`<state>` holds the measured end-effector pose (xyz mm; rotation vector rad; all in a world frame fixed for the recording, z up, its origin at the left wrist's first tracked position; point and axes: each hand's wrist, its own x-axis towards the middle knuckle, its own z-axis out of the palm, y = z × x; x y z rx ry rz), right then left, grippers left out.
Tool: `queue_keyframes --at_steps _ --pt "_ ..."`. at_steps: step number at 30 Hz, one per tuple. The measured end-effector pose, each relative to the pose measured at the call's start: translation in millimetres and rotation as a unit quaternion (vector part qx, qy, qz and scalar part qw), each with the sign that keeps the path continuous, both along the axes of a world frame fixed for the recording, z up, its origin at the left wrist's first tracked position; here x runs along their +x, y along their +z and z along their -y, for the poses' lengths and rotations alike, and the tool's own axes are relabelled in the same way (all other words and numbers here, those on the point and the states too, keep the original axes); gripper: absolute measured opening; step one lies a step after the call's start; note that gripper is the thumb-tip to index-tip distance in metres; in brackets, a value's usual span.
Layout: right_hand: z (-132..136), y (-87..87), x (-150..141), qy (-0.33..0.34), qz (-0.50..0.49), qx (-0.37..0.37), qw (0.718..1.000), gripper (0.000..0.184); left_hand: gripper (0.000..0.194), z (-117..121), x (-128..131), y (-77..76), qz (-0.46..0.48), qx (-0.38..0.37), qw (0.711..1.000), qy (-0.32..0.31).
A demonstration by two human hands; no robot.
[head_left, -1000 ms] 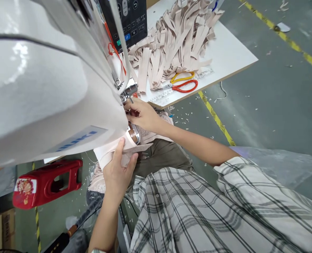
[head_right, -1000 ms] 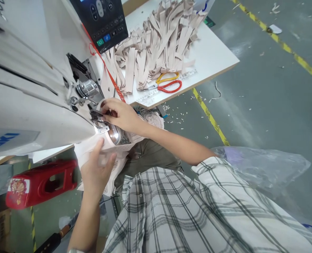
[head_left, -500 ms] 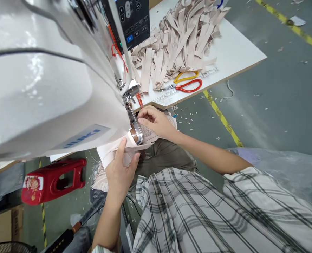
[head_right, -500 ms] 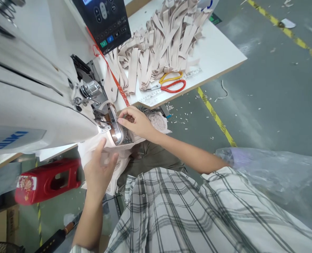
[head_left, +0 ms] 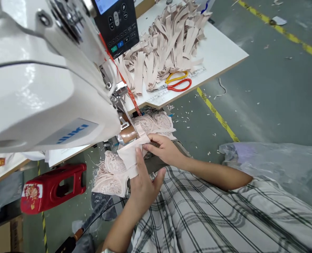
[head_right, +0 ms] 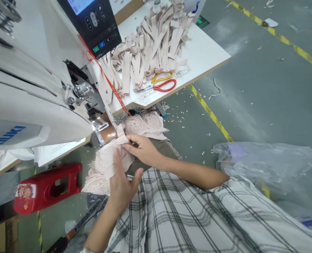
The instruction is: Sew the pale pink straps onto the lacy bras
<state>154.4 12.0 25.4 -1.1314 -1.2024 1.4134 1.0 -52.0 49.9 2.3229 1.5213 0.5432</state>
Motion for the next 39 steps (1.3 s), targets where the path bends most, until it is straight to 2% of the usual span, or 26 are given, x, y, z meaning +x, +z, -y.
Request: queue_keyframes --at_steps 4,6,7,9,10,12,14,16,18,21,22,24,27,29,33,35,36,38,39 --pt "0.8 4.4 17.9 0.001 -0.001 0.044 0.999 0.025 0.091 4.3 -1.1 3.8 0.067 -0.103 0.992 -0.038" --pt "-0.9 8.2 26.9 0.027 0.011 0.076 0.997 0.023 0.074 -0.4 -8.6 9.3 0.098 -0.148 0.983 -0.044" --pt "-1.7 10.2 30.5 0.042 0.020 0.092 0.995 0.022 0.061 -4.0 -12.9 12.6 0.107 -0.148 0.982 -0.042" --pt "-3.1 14.7 35.6 0.076 0.045 0.119 0.989 0.021 0.036 -13.2 -20.2 20.3 0.116 -0.094 0.988 -0.035" --pt "-3.6 17.0 37.2 0.094 0.055 0.130 0.985 0.022 0.031 -18.6 -22.6 24.4 0.118 -0.051 0.991 -0.038" --pt "-4.2 21.7 39.4 0.135 0.074 0.150 0.977 0.025 0.037 -30.2 -24.2 32.5 0.127 0.007 0.989 -0.072" --pt "-4.2 26.1 41.1 0.175 0.101 0.178 0.963 0.023 0.052 -41.5 -22.8 39.0 0.129 0.000 0.982 -0.141" --pt "-3.7 29.7 43.2 0.211 0.149 0.209 0.943 0.020 0.058 -50.6 -21.1 42.8 0.114 -0.026 0.975 -0.191" --pt "-2.6 32.0 45.6 0.236 0.211 0.243 0.917 0.017 0.045 -56.3 -21.6 43.5 0.080 -0.039 0.977 -0.192" --pt "-0.5 32.2 48.3 0.229 0.302 0.312 0.871 0.014 0.008 -57.8 -27.8 38.9 0.014 -0.038 0.983 -0.177" --pt "0.2 31.2 48.7 0.215 0.325 0.343 0.855 0.014 0.010 -56.7 -30.8 36.2 0.004 -0.018 0.983 -0.184" --pt "1.4 27.7 48.7 0.175 0.354 0.401 0.827 0.016 0.010 -52.7 -36.7 29.8 0.011 0.070 0.974 -0.214" --pt "3.3 20.0 47.6 0.131 0.354 0.463 0.802 0.015 0.015 -45.1 -42.4 21.0 0.042 0.219 0.942 -0.250" --pt "4.7 15.1 46.5 0.115 0.332 0.489 0.799 0.011 0.021 -41.1 -43.4 18.2 0.050 0.254 0.932 -0.252" --pt "7.1 11.4 45.5 0.090 0.304 0.541 0.779 0.008 0.025 -39.8 -43.9 20.5 0.052 0.278 0.928 -0.243" --pt "7.0 13.7 46.2 0.102 0.307 0.522 0.790 0.007 0.024 -41.0 -45.8 21.7 0.046 0.290 0.924 -0.246" --pt "6.4 15.6 46.8 0.116 0.307 0.489 0.808 0.009 0.024 -40.9 -47.0 20.8 0.045 0.288 0.925 -0.244" --pt "4.5 19.2 46.8 0.149 0.292 0.376 0.867 0.016 0.027 -37.2 -48.0 13.7 0.060 0.262 0.940 -0.208" --pt "3.8 20.4 45.3 0.157 0.268 0.299 0.902 0.019 0.031 -33.0 -47.0 6.7 0.081 0.248 0.951 -0.164"
